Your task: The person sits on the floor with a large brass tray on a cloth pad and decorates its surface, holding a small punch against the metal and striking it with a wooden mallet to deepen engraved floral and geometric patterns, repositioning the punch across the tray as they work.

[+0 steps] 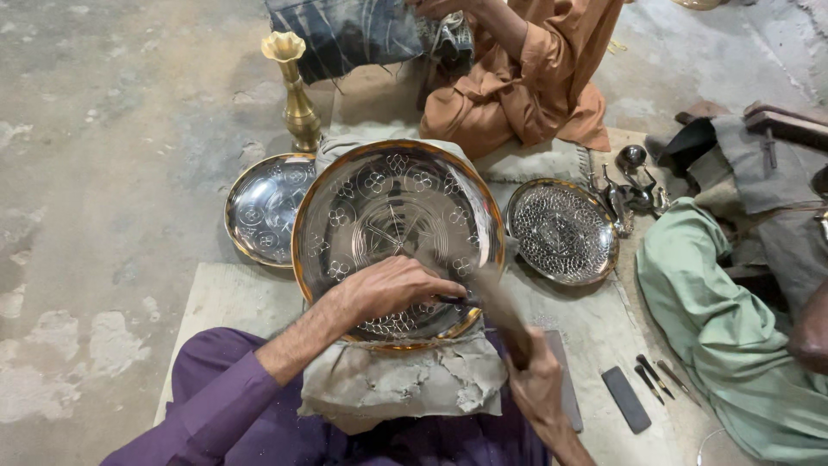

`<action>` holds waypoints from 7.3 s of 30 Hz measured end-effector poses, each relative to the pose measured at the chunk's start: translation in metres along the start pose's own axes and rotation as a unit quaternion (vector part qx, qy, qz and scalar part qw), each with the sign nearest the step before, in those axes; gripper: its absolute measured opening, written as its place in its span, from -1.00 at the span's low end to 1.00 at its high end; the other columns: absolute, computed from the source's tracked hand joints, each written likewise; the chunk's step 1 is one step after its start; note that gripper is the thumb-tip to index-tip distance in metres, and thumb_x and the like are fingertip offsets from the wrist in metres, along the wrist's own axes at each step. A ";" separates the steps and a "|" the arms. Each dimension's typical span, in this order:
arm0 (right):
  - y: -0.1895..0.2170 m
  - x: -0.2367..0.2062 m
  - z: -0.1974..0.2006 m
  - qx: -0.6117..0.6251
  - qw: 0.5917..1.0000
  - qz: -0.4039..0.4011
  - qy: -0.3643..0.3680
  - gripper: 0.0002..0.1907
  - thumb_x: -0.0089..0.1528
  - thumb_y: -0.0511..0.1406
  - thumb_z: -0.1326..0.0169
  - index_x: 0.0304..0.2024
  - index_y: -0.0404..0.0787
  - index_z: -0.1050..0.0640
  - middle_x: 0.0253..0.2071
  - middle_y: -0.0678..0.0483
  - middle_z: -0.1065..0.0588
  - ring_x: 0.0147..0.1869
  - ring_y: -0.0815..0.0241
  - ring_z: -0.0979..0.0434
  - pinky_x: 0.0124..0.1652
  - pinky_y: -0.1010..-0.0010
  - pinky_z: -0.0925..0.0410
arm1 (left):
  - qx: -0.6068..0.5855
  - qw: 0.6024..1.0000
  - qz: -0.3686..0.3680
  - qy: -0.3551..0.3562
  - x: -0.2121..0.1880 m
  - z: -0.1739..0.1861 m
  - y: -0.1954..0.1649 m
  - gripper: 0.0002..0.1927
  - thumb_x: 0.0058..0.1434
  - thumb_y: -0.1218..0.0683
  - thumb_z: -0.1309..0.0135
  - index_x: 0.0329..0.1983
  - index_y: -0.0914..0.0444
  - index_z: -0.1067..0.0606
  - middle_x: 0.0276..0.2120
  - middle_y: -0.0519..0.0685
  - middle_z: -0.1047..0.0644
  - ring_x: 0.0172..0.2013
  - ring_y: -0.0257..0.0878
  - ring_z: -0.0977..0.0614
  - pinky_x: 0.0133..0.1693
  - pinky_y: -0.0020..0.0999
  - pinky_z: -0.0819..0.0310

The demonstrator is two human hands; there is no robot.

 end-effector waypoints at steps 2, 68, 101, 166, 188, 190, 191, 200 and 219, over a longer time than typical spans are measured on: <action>-0.008 -0.004 0.002 -0.008 0.998 -0.008 -0.056 -0.57 0.14 -0.45 -0.18 0.07 -0.31 -0.43 -0.36 -0.05 -0.51 -0.40 0.10 -0.58 -0.39 0.33 -0.48 | -0.002 1.000 -0.011 0.000 0.000 0.000 0.000 -0.58 0.28 0.15 -0.03 0.21 0.02 -0.52 -0.35 0.07 -0.65 -0.35 0.05 -0.65 -0.31 -0.05 -0.51; 0.204 0.181 0.062 -0.240 0.916 0.201 0.252 -0.23 0.24 -0.41 -0.07 0.44 0.29 -0.23 -0.16 0.08 -0.53 -0.20 0.07 -0.62 -0.31 0.23 -0.48 | -0.178 0.823 0.311 -0.440 -0.063 -0.043 0.012 -0.50 0.27 0.23 -0.12 0.29 0.19 -0.40 -0.29 0.06 -0.69 -0.34 -0.17 -0.77 -0.34 -0.28 -0.77; 0.091 0.131 0.070 -0.087 0.989 0.028 0.118 -0.54 0.10 -0.28 -0.28 0.04 -0.22 -0.52 -0.13 -0.03 -0.59 -0.16 0.00 -0.66 -0.18 0.18 -0.50 | -0.180 0.949 0.126 -0.225 -0.028 -0.005 0.020 -0.42 0.18 0.22 -0.20 0.30 0.15 -0.42 -0.29 -0.02 -0.68 -0.33 -0.26 -0.74 -0.24 -0.34 -0.70; 0.024 0.028 0.020 0.151 0.978 0.087 -0.117 -0.69 0.30 -0.37 -0.15 0.06 -0.25 -0.42 -0.17 -0.05 -0.50 -0.16 0.08 -0.55 -0.16 0.25 -0.47 | -0.029 0.999 0.034 -0.024 -0.019 -0.005 -0.004 -0.56 0.29 0.17 -0.10 0.24 0.01 -0.52 -0.08 -0.01 -0.66 -0.10 -0.02 -0.67 -0.11 -0.10 -0.55; 0.068 0.126 0.042 0.203 0.970 0.026 0.127 -0.55 0.21 -0.47 -0.17 0.16 -0.21 -0.44 -0.20 -0.04 -0.55 -0.17 0.11 -0.61 -0.11 0.30 -0.55 | -0.086 0.945 0.184 -0.256 -0.052 -0.014 -0.003 -0.47 0.25 0.15 -0.14 0.31 0.12 -0.39 -0.22 0.01 -0.64 -0.30 -0.12 -0.70 -0.27 -0.18 -0.65; 0.085 0.133 0.044 0.183 0.970 0.061 0.151 -0.53 0.19 -0.46 -0.18 0.16 -0.17 -0.46 -0.18 -0.02 -0.57 -0.15 0.10 -0.63 -0.07 0.27 -0.55 | -0.110 0.935 0.193 -0.278 -0.055 -0.015 0.000 -0.49 0.27 0.14 -0.14 0.30 0.14 -0.38 -0.26 0.01 -0.63 -0.31 -0.14 -0.71 -0.28 -0.21 -0.66; 0.091 0.137 0.049 0.048 0.985 0.078 0.147 -0.50 0.15 -0.46 -0.17 0.15 -0.11 -0.50 -0.16 0.02 -0.61 -0.18 0.11 -0.67 -0.11 0.27 -0.55 | -0.115 0.931 0.195 -0.286 -0.056 -0.014 0.000 -0.50 0.26 0.14 -0.15 0.28 0.15 -0.39 -0.28 0.02 -0.62 -0.32 -0.13 -0.70 -0.28 -0.20 -0.64; 0.143 0.138 0.077 0.014 0.982 0.179 0.059 -0.35 0.13 -0.35 -0.25 0.28 -0.21 -0.41 0.05 -0.16 -0.49 -0.01 0.01 -0.61 -0.02 0.23 -0.49 | -0.111 0.931 0.182 -0.296 -0.059 -0.005 -0.008 -0.50 0.21 0.18 -0.17 0.25 0.16 -0.44 -0.25 0.08 -0.63 -0.27 -0.01 -0.70 -0.27 -0.12 -0.58; 0.184 0.167 0.074 0.102 0.966 0.217 0.095 -0.25 0.16 -0.42 -0.08 0.42 0.00 -0.29 0.07 0.05 -0.51 -0.01 0.13 -0.61 -0.05 0.27 -0.47 | -0.138 0.874 0.286 -0.367 -0.066 -0.031 -0.001 -0.49 0.25 0.22 -0.14 0.29 0.18 -0.40 -0.27 0.05 -0.66 -0.30 -0.17 -0.72 -0.30 -0.28 -0.70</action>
Point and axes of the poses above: each hand's wrist, its own x-axis towards the middle knuckle, its own z-axis out of the back of the hand, y = z × x, the point moved 6 cm from there along x, towards the middle knuckle
